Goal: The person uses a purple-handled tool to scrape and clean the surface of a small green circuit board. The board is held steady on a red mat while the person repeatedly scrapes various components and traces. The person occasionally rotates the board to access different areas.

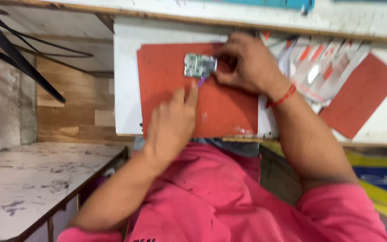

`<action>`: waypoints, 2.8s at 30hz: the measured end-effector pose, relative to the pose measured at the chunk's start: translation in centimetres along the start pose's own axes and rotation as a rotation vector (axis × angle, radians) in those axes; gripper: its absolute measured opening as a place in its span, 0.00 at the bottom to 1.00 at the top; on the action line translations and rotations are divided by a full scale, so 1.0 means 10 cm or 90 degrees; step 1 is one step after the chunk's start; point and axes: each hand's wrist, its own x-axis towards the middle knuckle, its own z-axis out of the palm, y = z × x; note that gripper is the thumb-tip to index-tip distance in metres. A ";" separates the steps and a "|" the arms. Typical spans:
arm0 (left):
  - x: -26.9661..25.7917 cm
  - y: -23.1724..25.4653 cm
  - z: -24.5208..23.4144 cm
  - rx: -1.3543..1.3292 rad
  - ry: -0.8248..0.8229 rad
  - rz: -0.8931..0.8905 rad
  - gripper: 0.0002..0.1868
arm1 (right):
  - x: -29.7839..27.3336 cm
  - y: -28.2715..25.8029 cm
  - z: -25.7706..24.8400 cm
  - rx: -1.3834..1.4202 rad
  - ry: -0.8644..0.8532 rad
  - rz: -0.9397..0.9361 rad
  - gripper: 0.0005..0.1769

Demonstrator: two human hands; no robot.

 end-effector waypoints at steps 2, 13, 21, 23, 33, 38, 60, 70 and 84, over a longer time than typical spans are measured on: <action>0.17 -0.13 0.09 -0.015 0.009 0.019 0.25 | 0.07 0.08 -0.03 0.004 0.001 -0.010 0.23; 0.11 -0.24 0.03 -0.072 0.064 -0.004 0.29 | -0.03 0.00 0.01 -0.045 0.007 -0.032 0.21; 0.14 -0.46 -0.01 -0.095 0.118 -0.010 0.24 | -0.08 -0.03 0.06 -0.038 0.032 -0.035 0.21; 0.02 -0.35 0.02 -0.149 0.054 0.008 0.21 | -0.01 0.00 0.02 -0.049 0.044 -0.060 0.20; -0.05 -0.20 0.01 -0.126 0.071 0.063 0.23 | 0.03 -0.02 -0.02 -0.035 0.019 -0.027 0.20; -0.02 -0.32 -0.04 -0.161 0.048 0.004 0.19 | 0.00 -0.02 -0.01 -0.052 0.029 -0.050 0.20; 0.05 -0.10 0.03 -0.660 0.250 -0.131 0.07 | -0.20 -0.59 0.12 0.195 0.034 0.101 0.14; 0.14 -0.35 0.08 -0.398 0.273 0.181 0.19 | -0.64 -0.75 0.40 0.734 0.292 0.369 0.16; 0.45 -0.80 0.00 -0.193 0.230 0.161 0.27 | -0.37 -0.76 0.30 0.202 0.056 0.355 0.28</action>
